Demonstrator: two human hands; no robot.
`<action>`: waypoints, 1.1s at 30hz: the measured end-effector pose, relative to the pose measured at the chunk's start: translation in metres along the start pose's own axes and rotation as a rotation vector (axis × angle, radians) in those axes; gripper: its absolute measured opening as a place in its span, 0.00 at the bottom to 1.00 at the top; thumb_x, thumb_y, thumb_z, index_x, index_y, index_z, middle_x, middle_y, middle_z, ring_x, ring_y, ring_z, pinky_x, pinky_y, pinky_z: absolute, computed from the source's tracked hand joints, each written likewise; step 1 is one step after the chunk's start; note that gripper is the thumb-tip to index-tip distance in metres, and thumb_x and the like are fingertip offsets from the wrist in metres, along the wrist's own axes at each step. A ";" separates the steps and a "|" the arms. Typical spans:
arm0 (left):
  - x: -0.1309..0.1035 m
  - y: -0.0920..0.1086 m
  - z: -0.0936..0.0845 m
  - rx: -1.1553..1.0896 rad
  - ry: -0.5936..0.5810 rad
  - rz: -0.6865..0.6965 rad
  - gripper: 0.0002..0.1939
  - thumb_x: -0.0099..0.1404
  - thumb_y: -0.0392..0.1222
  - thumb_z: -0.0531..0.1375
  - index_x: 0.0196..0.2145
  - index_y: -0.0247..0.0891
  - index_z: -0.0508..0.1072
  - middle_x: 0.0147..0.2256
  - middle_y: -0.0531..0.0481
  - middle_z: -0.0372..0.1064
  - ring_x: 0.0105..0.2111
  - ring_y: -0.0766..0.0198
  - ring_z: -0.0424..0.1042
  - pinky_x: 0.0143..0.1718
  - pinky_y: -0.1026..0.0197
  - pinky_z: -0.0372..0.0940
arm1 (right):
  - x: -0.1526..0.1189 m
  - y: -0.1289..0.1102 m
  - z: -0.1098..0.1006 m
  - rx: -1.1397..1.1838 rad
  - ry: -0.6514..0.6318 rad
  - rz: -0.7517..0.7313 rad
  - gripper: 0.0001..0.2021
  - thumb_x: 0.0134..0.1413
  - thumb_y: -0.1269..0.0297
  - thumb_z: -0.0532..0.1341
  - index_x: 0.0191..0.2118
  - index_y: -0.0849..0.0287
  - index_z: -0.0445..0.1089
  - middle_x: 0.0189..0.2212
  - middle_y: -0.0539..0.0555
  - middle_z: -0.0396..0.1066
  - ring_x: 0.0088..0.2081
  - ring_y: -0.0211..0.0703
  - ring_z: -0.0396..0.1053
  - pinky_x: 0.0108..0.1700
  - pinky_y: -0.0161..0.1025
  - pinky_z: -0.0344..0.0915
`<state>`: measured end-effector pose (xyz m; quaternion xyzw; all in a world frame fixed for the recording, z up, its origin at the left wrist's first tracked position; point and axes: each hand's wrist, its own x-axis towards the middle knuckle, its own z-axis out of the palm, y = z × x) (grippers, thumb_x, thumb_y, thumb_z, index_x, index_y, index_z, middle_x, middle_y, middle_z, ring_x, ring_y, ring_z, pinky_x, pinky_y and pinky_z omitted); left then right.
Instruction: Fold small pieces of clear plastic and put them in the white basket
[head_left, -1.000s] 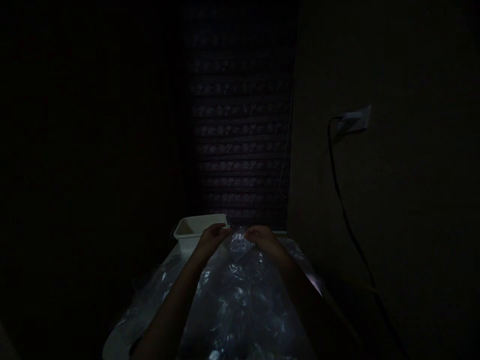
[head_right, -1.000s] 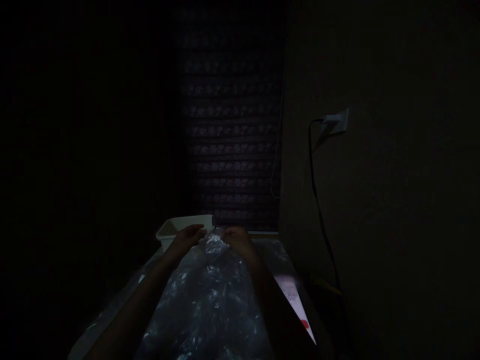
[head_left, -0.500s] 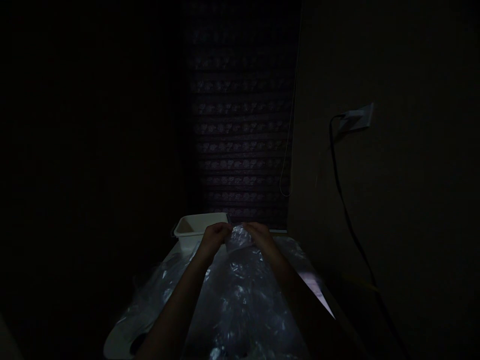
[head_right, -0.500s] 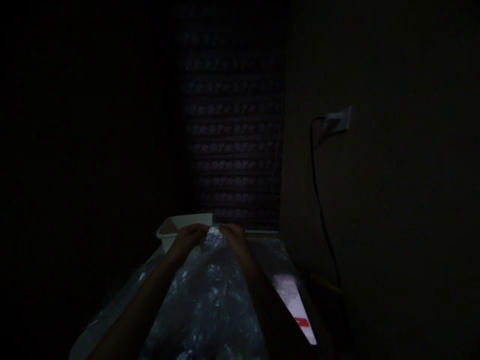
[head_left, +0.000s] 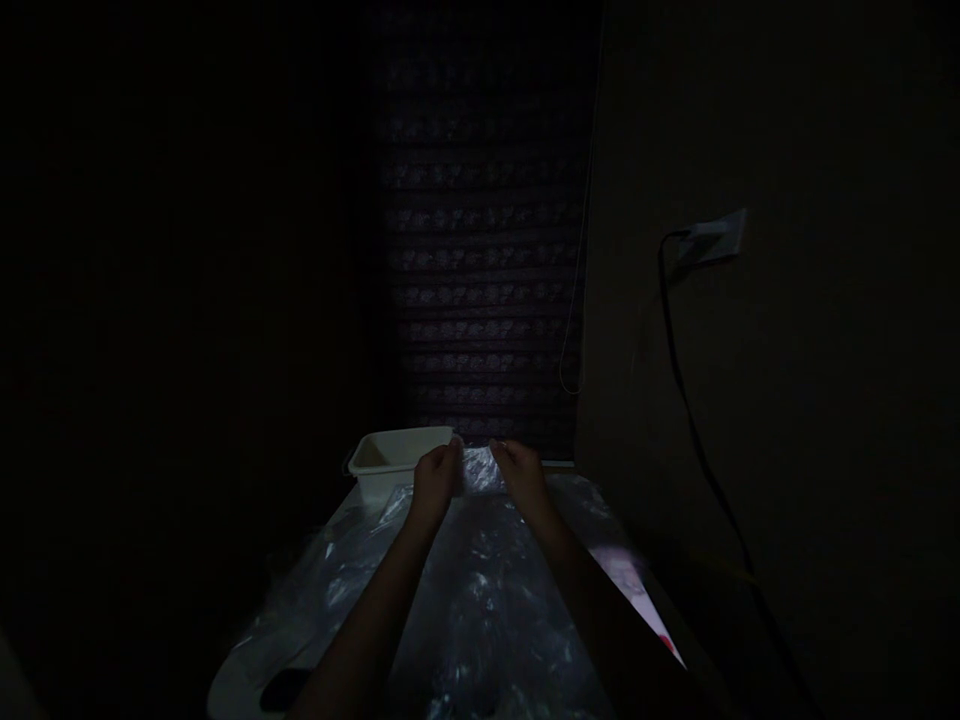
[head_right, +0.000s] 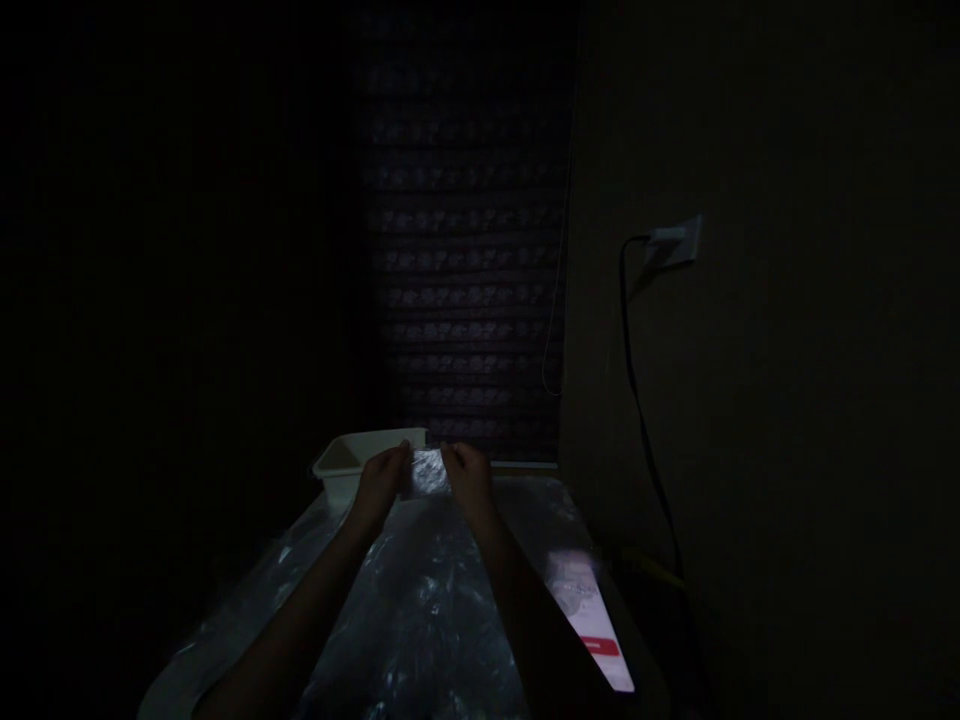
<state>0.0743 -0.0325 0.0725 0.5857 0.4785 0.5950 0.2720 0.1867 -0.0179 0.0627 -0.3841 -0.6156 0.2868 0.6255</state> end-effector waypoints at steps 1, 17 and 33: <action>0.000 0.000 0.000 0.046 0.040 0.050 0.18 0.49 0.52 0.46 0.12 0.36 0.54 0.12 0.58 0.46 0.15 0.73 0.49 0.17 0.69 0.46 | -0.001 -0.001 0.000 -0.020 -0.001 -0.013 0.15 0.40 0.57 0.48 0.13 0.61 0.51 0.13 0.45 0.44 0.17 0.28 0.44 0.19 0.29 0.43; -0.009 0.001 0.001 0.267 0.142 0.241 0.16 0.53 0.47 0.43 0.14 0.37 0.54 0.13 0.57 0.48 0.16 0.72 0.51 0.18 0.68 0.46 | -0.007 -0.001 0.002 -0.184 0.030 -0.035 0.18 0.41 0.54 0.46 0.12 0.61 0.50 0.12 0.44 0.44 0.17 0.28 0.44 0.18 0.29 0.42; -0.011 0.003 -0.002 0.324 0.138 0.247 0.14 0.53 0.47 0.43 0.18 0.36 0.59 0.15 0.56 0.53 0.17 0.71 0.54 0.19 0.68 0.47 | -0.008 -0.003 0.000 -0.268 0.063 -0.114 0.16 0.43 0.55 0.45 0.16 0.61 0.56 0.12 0.45 0.49 0.17 0.29 0.46 0.20 0.29 0.45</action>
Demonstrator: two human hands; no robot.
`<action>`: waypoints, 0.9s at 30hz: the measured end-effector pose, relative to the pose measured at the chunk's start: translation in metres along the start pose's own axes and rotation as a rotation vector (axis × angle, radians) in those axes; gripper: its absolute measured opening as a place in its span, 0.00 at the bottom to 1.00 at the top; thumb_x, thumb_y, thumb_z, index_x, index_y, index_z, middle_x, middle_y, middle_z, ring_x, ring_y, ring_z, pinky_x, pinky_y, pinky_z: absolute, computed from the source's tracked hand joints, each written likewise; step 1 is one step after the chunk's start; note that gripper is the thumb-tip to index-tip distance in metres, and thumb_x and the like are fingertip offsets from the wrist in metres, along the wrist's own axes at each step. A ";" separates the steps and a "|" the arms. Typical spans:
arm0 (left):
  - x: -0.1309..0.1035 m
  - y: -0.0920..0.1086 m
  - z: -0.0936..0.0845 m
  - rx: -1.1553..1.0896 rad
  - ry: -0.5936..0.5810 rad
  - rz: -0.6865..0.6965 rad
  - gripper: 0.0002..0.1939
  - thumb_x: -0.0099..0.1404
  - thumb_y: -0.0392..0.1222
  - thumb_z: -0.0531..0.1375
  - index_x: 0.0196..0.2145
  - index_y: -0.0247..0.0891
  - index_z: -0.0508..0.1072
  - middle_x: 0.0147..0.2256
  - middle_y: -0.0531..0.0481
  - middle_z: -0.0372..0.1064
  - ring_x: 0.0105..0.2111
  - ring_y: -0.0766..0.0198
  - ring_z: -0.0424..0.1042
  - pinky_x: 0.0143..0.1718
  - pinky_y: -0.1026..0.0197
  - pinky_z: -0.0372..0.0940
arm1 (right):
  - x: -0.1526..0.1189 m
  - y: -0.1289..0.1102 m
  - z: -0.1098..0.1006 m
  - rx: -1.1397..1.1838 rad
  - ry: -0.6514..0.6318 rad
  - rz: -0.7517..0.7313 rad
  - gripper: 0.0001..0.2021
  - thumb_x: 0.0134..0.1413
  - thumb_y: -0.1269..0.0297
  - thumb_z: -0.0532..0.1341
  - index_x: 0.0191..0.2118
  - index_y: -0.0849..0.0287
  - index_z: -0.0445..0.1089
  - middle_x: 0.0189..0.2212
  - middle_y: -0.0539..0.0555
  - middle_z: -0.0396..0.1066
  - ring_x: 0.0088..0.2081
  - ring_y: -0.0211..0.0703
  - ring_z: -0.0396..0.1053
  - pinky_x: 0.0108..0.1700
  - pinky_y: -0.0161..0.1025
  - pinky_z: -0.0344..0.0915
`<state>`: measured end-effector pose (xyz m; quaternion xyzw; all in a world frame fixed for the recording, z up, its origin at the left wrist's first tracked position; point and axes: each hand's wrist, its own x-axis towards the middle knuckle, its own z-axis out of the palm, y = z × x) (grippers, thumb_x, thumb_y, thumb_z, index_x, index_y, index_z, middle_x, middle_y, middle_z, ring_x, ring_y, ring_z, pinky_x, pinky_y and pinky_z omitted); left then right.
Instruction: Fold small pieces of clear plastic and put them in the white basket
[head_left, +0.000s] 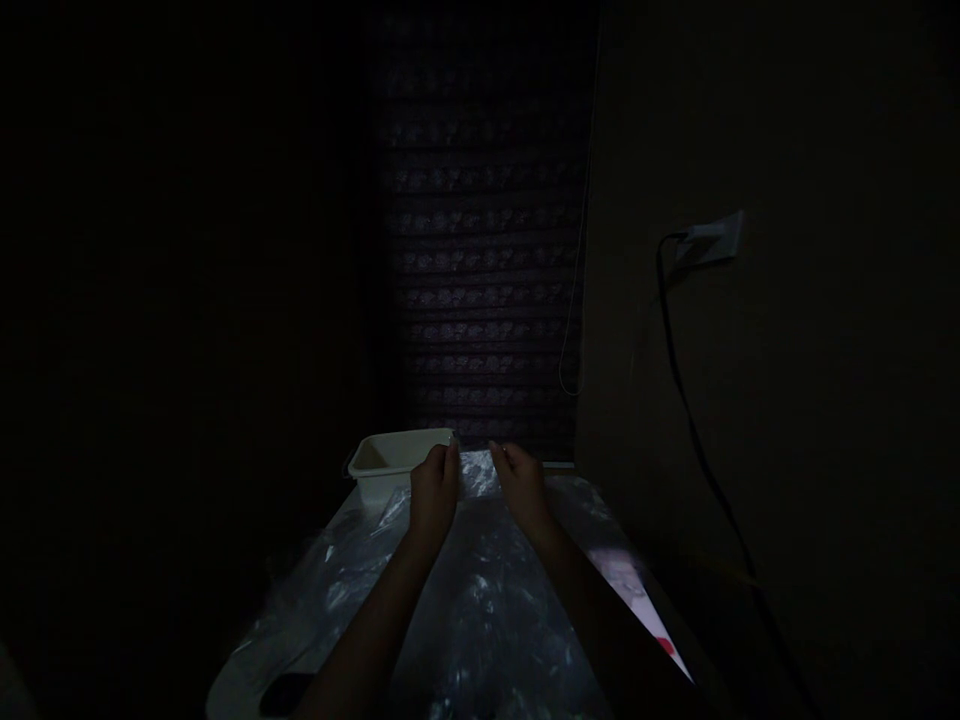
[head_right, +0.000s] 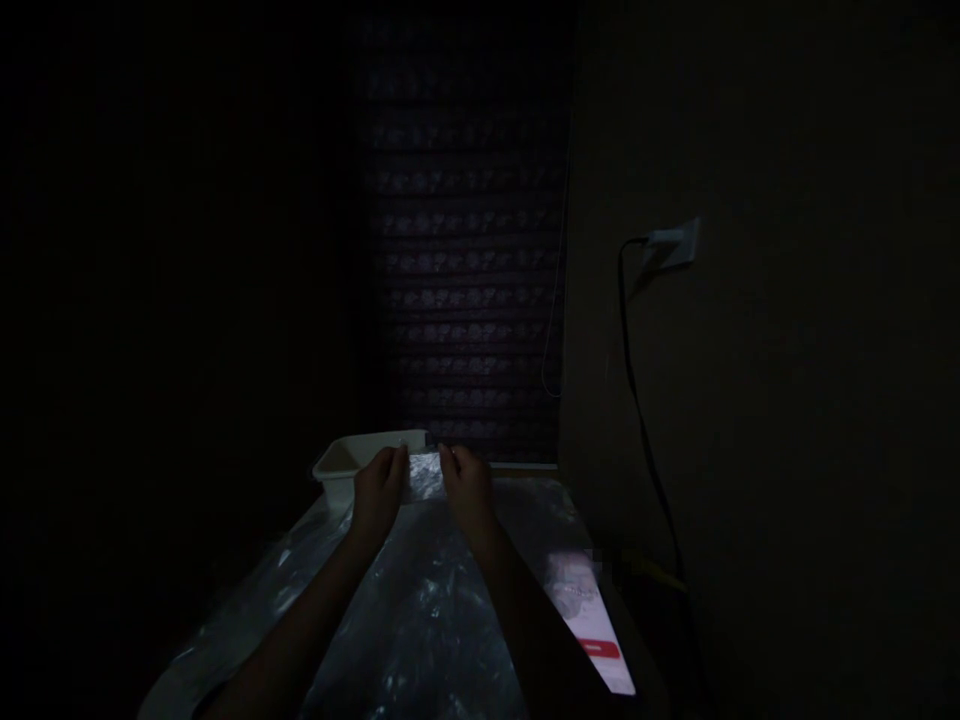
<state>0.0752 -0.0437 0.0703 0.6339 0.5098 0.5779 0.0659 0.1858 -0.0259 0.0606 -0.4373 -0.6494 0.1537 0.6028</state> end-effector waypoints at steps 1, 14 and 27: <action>-0.001 -0.001 0.000 0.027 -0.006 0.010 0.14 0.53 0.47 0.43 0.19 0.36 0.60 0.15 0.56 0.54 0.17 0.71 0.55 0.20 0.68 0.48 | -0.001 0.000 -0.001 -0.024 0.009 -0.009 0.16 0.43 0.56 0.45 0.16 0.61 0.57 0.12 0.46 0.50 0.17 0.29 0.47 0.20 0.29 0.45; -0.004 0.002 -0.017 -0.011 0.007 0.013 0.12 0.53 0.46 0.45 0.22 0.36 0.61 0.19 0.54 0.58 0.20 0.70 0.58 0.21 0.69 0.51 | -0.004 -0.008 0.001 -0.006 0.008 -0.070 0.14 0.45 0.57 0.45 0.20 0.60 0.60 0.15 0.48 0.55 0.19 0.31 0.52 0.23 0.29 0.48; -0.001 0.006 -0.014 -0.174 -0.004 0.003 0.10 0.52 0.45 0.47 0.25 0.36 0.61 0.20 0.55 0.57 0.21 0.71 0.57 0.22 0.69 0.53 | -0.001 -0.015 -0.005 0.199 -0.042 0.008 0.14 0.41 0.58 0.49 0.15 0.63 0.56 0.13 0.45 0.47 0.18 0.29 0.47 0.19 0.28 0.46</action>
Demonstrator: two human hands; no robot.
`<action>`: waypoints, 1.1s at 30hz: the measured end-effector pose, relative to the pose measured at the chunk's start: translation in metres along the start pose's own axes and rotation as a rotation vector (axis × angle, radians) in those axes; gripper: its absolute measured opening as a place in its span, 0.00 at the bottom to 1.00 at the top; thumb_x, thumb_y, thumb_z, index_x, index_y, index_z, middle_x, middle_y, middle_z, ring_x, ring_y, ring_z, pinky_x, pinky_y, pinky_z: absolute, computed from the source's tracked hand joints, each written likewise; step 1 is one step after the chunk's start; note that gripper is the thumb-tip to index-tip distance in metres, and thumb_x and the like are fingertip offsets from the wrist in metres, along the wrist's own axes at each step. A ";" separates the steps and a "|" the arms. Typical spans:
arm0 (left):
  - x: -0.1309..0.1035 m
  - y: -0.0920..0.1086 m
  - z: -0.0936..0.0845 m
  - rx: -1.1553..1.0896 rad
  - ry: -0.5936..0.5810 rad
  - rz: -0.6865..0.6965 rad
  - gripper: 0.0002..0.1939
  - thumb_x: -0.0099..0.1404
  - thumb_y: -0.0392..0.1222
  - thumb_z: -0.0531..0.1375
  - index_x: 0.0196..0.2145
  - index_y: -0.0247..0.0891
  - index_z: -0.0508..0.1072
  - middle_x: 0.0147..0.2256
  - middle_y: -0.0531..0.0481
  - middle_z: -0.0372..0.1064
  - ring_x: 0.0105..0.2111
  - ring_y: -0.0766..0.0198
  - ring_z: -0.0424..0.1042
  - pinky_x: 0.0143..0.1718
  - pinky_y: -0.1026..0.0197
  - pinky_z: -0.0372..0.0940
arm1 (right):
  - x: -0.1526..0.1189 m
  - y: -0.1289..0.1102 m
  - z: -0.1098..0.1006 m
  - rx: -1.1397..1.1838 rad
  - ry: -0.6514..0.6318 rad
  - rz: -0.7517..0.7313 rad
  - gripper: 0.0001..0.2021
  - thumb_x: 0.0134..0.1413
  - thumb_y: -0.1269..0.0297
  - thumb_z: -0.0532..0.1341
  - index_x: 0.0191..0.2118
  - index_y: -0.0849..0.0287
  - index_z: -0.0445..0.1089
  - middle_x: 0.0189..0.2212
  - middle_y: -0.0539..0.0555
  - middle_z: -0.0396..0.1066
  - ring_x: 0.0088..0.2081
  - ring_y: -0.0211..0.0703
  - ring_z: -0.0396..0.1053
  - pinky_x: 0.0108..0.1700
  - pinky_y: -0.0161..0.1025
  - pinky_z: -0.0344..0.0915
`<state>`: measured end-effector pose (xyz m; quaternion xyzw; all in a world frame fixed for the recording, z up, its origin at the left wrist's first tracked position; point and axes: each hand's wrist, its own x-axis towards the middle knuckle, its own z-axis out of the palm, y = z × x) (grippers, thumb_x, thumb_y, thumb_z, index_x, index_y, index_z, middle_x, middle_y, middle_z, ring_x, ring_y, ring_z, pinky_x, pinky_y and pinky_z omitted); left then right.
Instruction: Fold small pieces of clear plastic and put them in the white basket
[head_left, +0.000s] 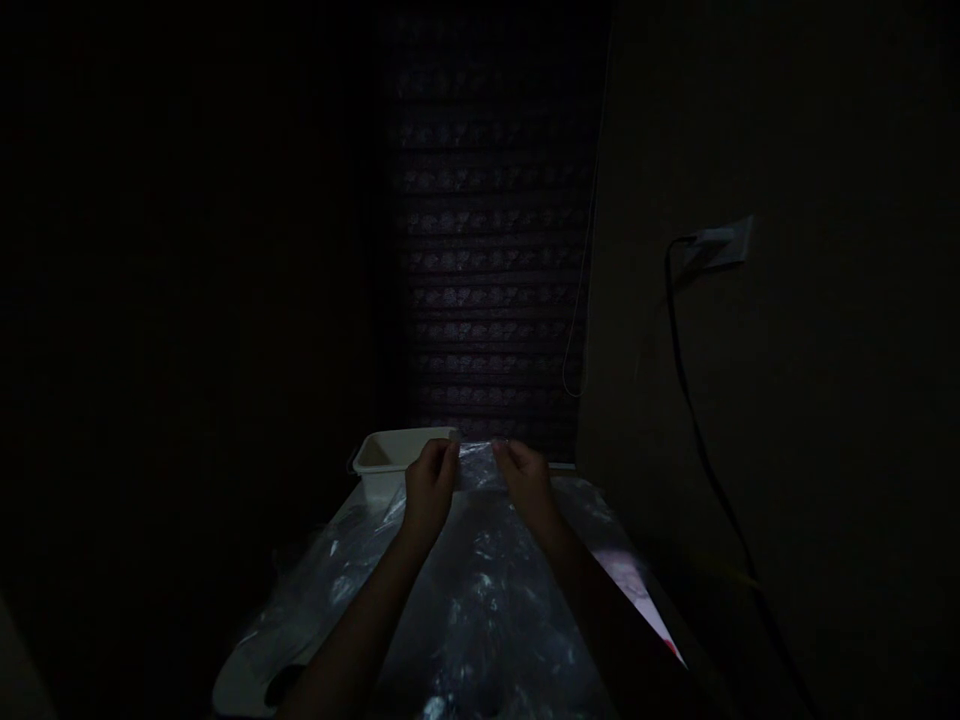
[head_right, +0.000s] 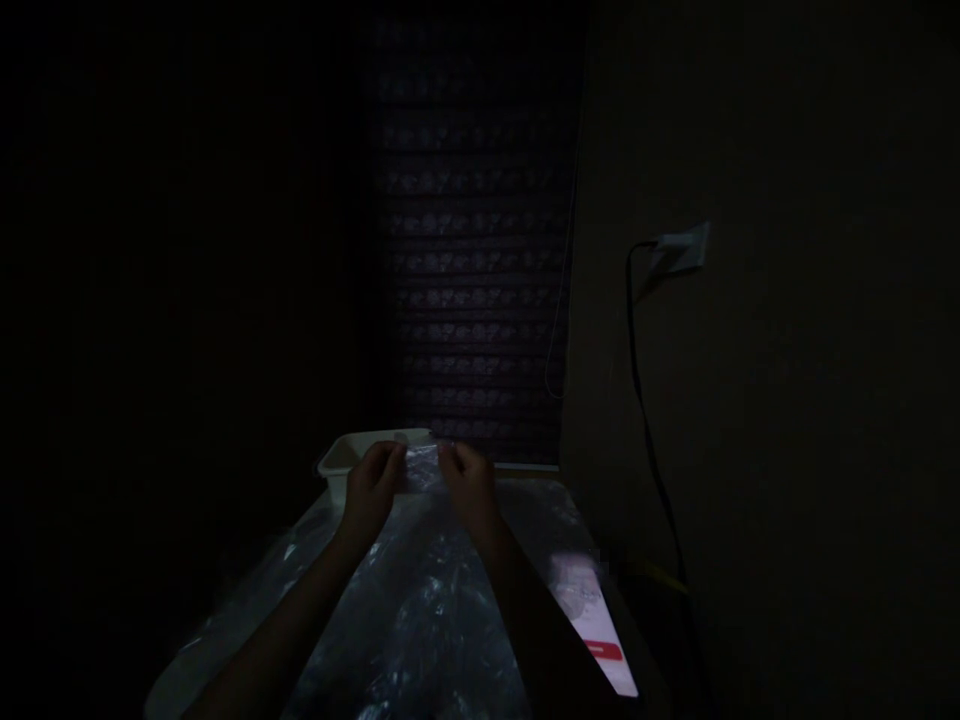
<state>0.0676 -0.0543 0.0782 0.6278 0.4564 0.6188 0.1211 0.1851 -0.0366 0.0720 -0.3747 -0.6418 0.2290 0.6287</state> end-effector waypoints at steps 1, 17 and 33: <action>0.000 0.002 0.000 0.000 0.022 -0.002 0.10 0.52 0.45 0.47 0.25 0.36 0.61 0.20 0.55 0.56 0.21 0.71 0.57 0.22 0.69 0.52 | 0.000 0.000 0.000 -0.008 0.014 -0.010 0.14 0.41 0.58 0.49 0.15 0.63 0.56 0.13 0.45 0.47 0.18 0.29 0.47 0.19 0.28 0.46; 0.001 0.014 0.008 -0.015 0.149 0.053 0.09 0.53 0.43 0.46 0.23 0.36 0.61 0.17 0.57 0.54 0.19 0.73 0.55 0.20 0.70 0.52 | -0.005 -0.013 -0.015 -0.102 0.047 -0.104 0.13 0.43 0.60 0.48 0.20 0.63 0.61 0.14 0.45 0.51 0.18 0.29 0.49 0.21 0.29 0.48; -0.003 0.015 0.012 0.188 0.250 0.139 0.08 0.54 0.41 0.45 0.26 0.37 0.61 0.22 0.53 0.61 0.22 0.71 0.61 0.24 0.69 0.54 | -0.002 -0.019 -0.012 -0.068 0.034 -0.023 0.15 0.44 0.58 0.46 0.15 0.62 0.53 0.13 0.44 0.45 0.17 0.28 0.45 0.18 0.28 0.44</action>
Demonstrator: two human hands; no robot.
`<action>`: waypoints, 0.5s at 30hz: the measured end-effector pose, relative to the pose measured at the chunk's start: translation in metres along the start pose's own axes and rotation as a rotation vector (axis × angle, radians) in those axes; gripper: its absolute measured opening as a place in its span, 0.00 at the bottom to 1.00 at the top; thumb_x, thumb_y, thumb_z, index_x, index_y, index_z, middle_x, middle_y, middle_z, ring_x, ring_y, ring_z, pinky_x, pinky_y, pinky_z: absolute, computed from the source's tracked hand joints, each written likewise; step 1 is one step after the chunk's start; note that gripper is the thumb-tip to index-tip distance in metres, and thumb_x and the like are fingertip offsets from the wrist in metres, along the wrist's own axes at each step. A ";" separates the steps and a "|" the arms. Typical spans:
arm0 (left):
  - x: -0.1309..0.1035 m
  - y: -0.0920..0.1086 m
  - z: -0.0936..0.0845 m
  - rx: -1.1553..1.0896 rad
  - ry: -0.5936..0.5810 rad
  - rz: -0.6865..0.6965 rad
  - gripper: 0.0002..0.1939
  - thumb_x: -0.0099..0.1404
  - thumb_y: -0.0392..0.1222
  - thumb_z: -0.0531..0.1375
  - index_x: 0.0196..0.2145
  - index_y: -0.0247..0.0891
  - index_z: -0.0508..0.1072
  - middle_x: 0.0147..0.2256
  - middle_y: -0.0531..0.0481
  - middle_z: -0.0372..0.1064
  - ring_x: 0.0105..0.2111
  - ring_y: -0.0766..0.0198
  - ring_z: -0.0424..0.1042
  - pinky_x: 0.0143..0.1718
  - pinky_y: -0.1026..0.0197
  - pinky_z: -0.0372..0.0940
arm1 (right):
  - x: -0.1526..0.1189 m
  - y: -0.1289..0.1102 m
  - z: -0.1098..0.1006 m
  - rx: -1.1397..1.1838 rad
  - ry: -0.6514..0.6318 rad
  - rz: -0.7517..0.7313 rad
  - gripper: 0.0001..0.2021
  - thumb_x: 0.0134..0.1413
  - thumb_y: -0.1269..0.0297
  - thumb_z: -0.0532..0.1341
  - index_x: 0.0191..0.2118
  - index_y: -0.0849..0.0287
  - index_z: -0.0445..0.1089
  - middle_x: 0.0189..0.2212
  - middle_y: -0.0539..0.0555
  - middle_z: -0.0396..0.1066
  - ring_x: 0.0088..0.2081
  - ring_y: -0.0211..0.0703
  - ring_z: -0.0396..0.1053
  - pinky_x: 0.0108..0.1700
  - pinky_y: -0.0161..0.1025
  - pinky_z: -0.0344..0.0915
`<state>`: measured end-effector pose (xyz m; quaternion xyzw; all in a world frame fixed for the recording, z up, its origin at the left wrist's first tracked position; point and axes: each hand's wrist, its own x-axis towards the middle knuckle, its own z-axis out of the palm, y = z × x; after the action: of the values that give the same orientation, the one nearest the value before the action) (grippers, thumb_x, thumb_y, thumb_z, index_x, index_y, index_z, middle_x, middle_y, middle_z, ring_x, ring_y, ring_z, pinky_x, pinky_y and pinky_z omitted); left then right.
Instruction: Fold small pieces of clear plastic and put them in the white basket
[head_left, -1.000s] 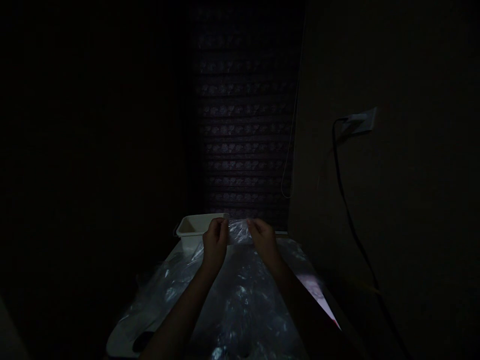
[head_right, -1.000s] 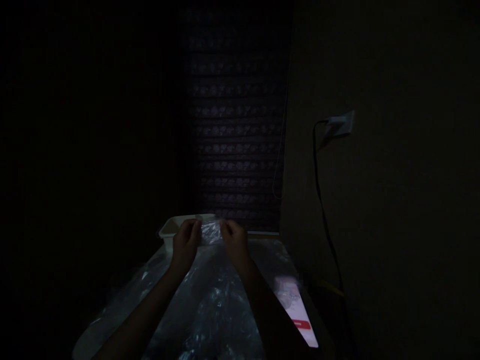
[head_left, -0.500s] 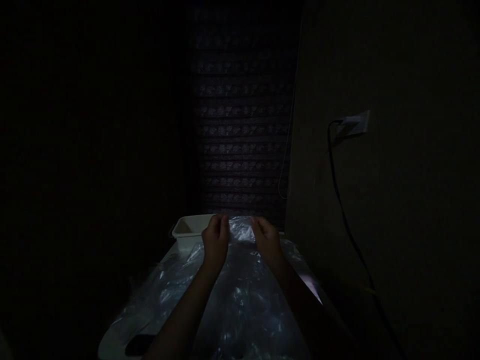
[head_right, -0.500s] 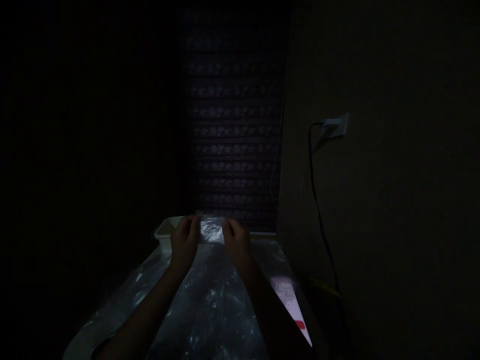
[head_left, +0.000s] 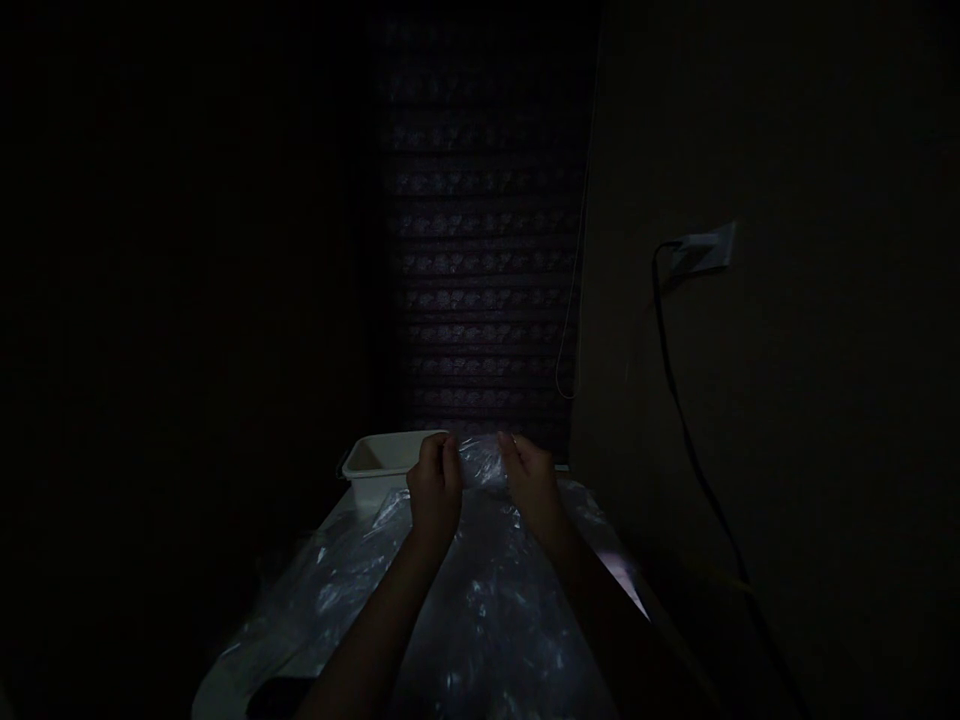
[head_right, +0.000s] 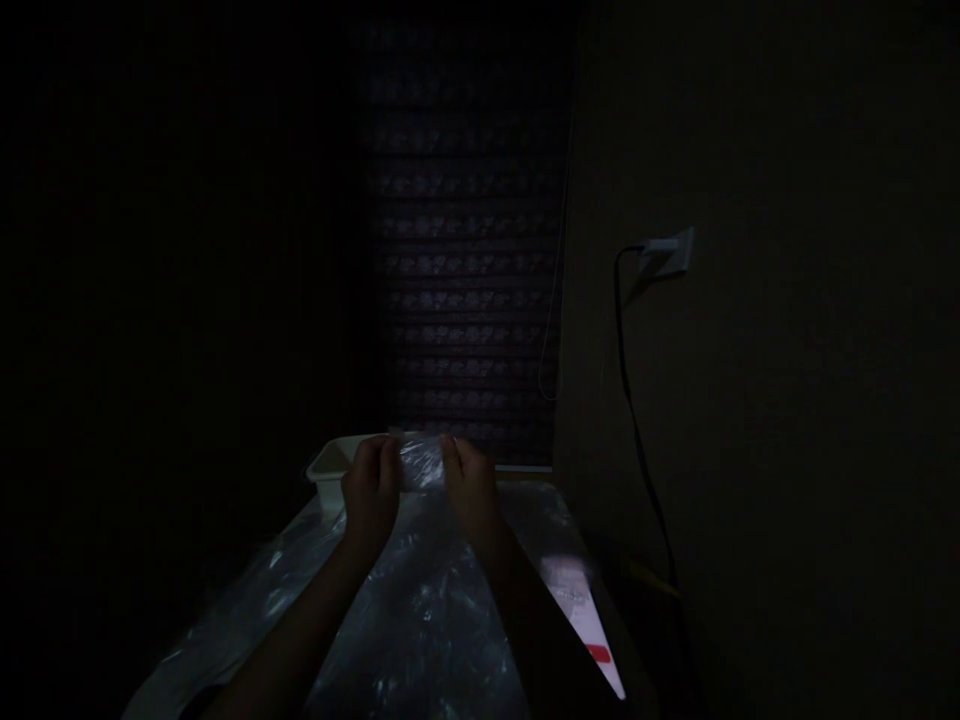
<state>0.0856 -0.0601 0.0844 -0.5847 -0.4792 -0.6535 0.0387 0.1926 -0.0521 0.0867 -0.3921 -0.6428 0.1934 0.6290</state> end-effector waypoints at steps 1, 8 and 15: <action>0.000 0.000 0.000 0.009 0.008 -0.004 0.08 0.54 0.41 0.45 0.26 0.37 0.61 0.22 0.53 0.61 0.21 0.70 0.61 0.23 0.68 0.54 | 0.000 0.000 0.000 -0.044 0.012 -0.022 0.15 0.44 0.58 0.46 0.16 0.62 0.54 0.12 0.44 0.45 0.17 0.28 0.45 0.18 0.28 0.44; 0.000 0.000 0.001 -0.037 0.005 -0.080 0.08 0.54 0.42 0.45 0.24 0.37 0.59 0.18 0.55 0.58 0.19 0.71 0.59 0.21 0.68 0.54 | -0.003 0.002 0.001 -0.214 0.069 -0.126 0.15 0.45 0.59 0.45 0.16 0.62 0.56 0.11 0.45 0.48 0.16 0.28 0.47 0.19 0.29 0.45; 0.001 0.004 -0.004 -0.229 -0.068 -0.163 0.09 0.52 0.44 0.47 0.23 0.36 0.60 0.16 0.57 0.53 0.16 0.73 0.55 0.18 0.70 0.53 | -0.002 0.000 0.001 -0.178 0.098 -0.123 0.15 0.45 0.59 0.46 0.16 0.61 0.57 0.11 0.45 0.48 0.16 0.29 0.46 0.19 0.29 0.44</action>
<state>0.0846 -0.0644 0.0878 -0.5661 -0.4485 -0.6848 -0.0975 0.1916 -0.0536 0.0848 -0.4152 -0.6487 0.0775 0.6331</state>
